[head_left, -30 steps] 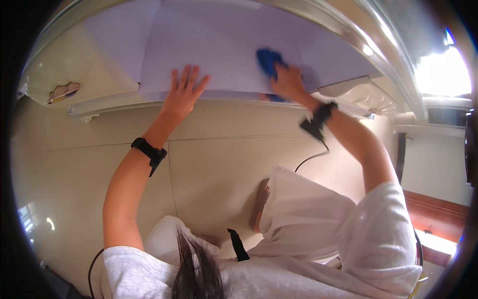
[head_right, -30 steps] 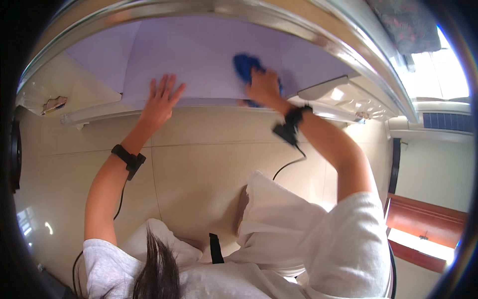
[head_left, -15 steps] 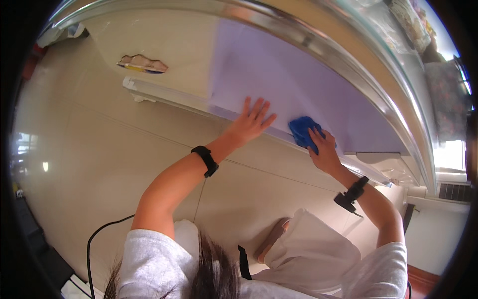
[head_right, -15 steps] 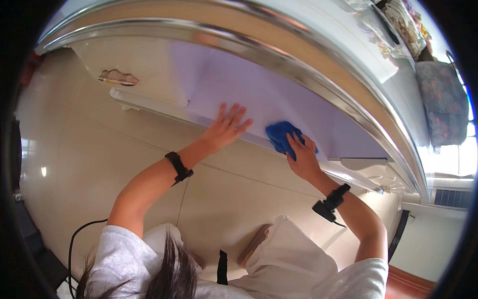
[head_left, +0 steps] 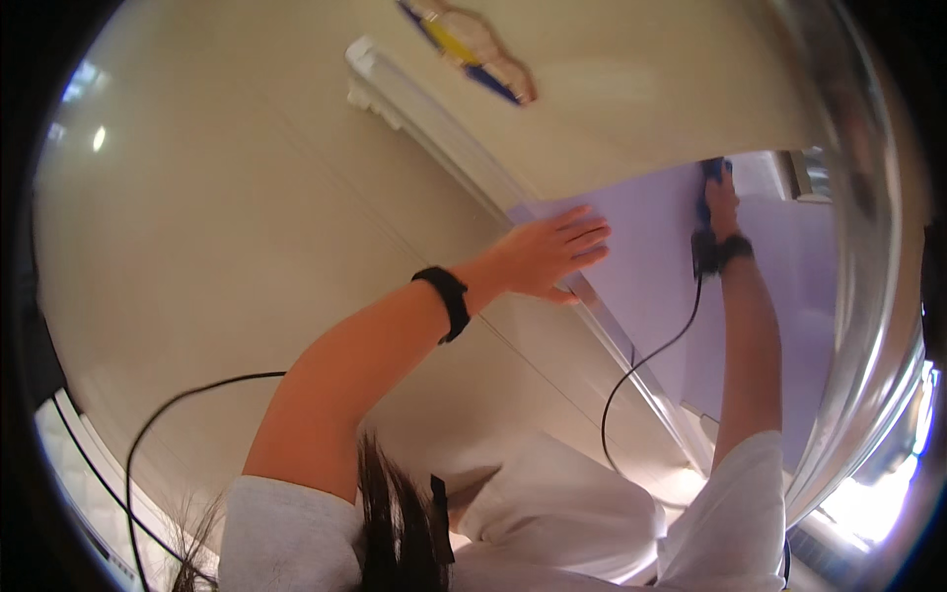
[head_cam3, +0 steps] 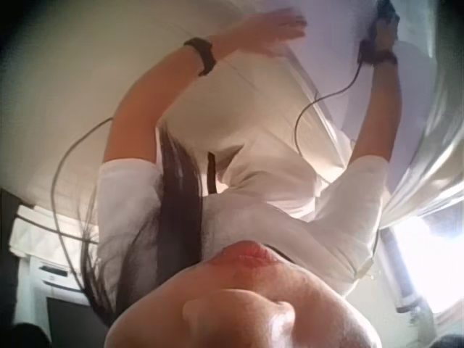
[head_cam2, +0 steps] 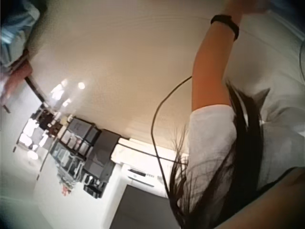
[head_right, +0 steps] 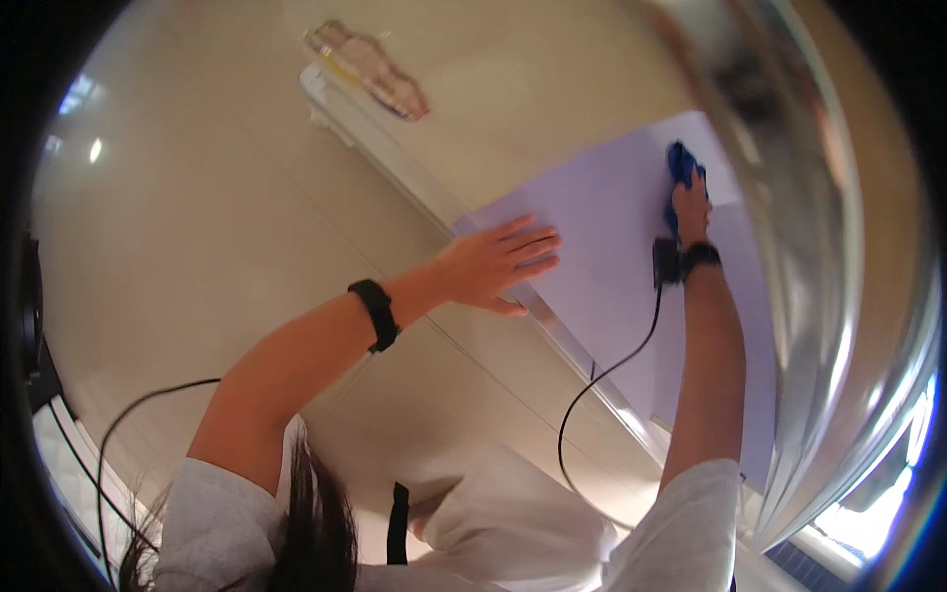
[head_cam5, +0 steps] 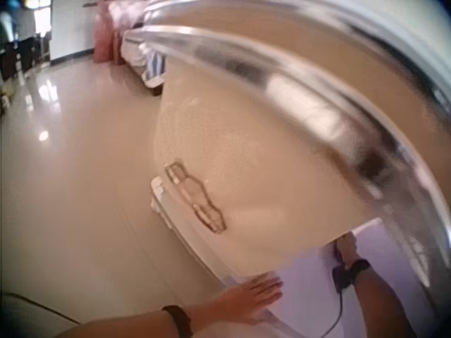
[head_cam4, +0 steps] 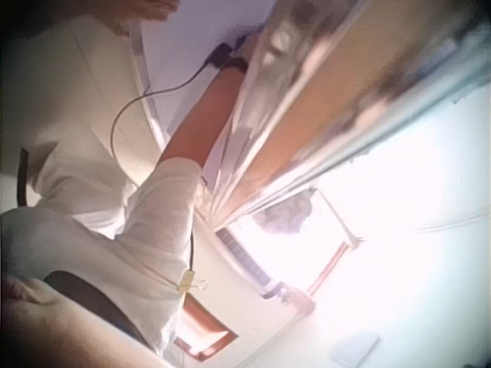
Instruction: The person wipes the exterior and interior surfaces of a low white cabinet with a blue cloth, including the underside and edges.
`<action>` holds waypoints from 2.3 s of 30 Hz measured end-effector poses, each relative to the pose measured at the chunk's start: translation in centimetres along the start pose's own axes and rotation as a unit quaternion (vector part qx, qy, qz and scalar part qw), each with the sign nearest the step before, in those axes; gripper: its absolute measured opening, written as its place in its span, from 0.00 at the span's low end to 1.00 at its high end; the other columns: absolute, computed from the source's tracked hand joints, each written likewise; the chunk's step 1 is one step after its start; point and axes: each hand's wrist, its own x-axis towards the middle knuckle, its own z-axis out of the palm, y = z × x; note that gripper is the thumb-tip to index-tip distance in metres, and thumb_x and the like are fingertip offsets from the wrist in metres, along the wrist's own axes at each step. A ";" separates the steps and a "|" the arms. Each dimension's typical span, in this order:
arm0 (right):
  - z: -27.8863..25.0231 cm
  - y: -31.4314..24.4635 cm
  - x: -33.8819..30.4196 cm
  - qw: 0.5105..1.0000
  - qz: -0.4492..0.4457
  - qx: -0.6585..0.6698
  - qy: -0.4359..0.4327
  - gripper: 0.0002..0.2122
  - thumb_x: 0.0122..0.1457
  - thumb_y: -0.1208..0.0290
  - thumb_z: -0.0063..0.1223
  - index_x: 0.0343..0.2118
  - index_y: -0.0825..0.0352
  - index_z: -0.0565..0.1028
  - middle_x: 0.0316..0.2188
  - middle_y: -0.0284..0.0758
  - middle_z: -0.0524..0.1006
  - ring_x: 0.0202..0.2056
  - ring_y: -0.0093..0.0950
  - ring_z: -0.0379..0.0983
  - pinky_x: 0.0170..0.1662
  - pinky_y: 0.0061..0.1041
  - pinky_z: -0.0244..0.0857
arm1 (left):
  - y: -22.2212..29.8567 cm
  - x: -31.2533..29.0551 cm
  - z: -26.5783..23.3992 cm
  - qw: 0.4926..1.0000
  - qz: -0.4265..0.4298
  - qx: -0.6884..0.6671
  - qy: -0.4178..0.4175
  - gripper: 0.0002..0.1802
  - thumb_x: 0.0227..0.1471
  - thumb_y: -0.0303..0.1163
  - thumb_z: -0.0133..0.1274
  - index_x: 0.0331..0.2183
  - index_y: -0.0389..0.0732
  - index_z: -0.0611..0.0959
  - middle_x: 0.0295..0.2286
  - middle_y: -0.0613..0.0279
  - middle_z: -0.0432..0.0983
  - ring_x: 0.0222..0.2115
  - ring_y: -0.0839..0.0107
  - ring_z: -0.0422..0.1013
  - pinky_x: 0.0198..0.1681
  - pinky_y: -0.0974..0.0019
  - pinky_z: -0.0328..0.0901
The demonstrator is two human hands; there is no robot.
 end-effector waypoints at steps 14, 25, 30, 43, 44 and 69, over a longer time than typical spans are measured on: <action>1.4 -5.5 8.4 0.986 -0.073 -0.148 -0.023 0.24 0.48 0.63 0.39 0.52 0.47 0.58 0.52 0.29 0.58 0.50 0.45 0.53 0.49 0.46 0.49 | 1.1 -0.6 -0.1 0.999 0.015 -0.025 0.020 0.34 0.36 0.53 0.49 0.41 0.37 0.69 0.46 0.52 0.59 0.50 0.61 0.54 0.53 0.59 0.48; 1.5 -10.8 -15.5 0.900 -0.435 -0.017 0.037 0.24 0.40 0.72 0.48 0.46 0.49 0.67 0.51 0.24 0.60 0.50 0.40 0.55 0.47 0.45 0.52 | 3.7 -1.1 0.7 0.997 0.061 -0.034 0.039 0.29 0.35 0.45 0.51 0.41 0.41 0.70 0.44 0.58 0.60 0.47 0.62 0.56 0.51 0.57 0.51; 2.2 -11.7 -25.6 0.852 -0.523 -0.035 -0.005 0.19 0.48 0.67 0.43 0.47 0.53 0.65 0.53 0.28 0.58 0.53 0.36 0.50 0.50 0.40 0.43 | 5.3 -0.9 -0.8 0.971 0.174 -0.071 0.150 0.27 0.35 0.41 0.52 0.41 0.44 0.70 0.41 0.59 0.62 0.42 0.62 0.59 0.49 0.55 0.53; 0.7 -11.5 -27.9 0.792 -0.606 -0.028 -0.068 0.20 0.49 0.59 0.44 0.47 0.52 0.65 0.50 0.32 0.59 0.49 0.37 0.51 0.50 0.39 0.46 | 6.6 -5.1 -0.9 0.985 0.067 0.011 0.161 0.26 0.37 0.37 0.51 0.42 0.42 0.68 0.39 0.56 0.61 0.44 0.56 0.57 0.49 0.56 0.53; 1.1 -11.3 -28.1 0.801 -0.594 -0.050 -0.054 0.20 0.49 0.60 0.45 0.47 0.52 0.65 0.49 0.33 0.59 0.48 0.37 0.52 0.49 0.39 0.47 | 6.8 -5.7 -0.3 0.986 0.056 0.013 0.157 0.26 0.38 0.37 0.51 0.42 0.42 0.68 0.40 0.56 0.60 0.44 0.55 0.56 0.50 0.56 0.52; 3.3 8.2 -21.8 0.920 -0.343 -0.139 0.129 0.19 0.46 0.66 0.43 0.45 0.58 0.66 0.48 0.37 0.61 0.46 0.42 0.55 0.43 0.45 0.52 | 28.4 -11.4 12.3 0.973 -0.041 0.105 0.202 0.12 0.33 0.37 0.47 0.24 0.42 0.71 0.35 0.59 0.68 0.39 0.65 0.64 0.46 0.64 0.58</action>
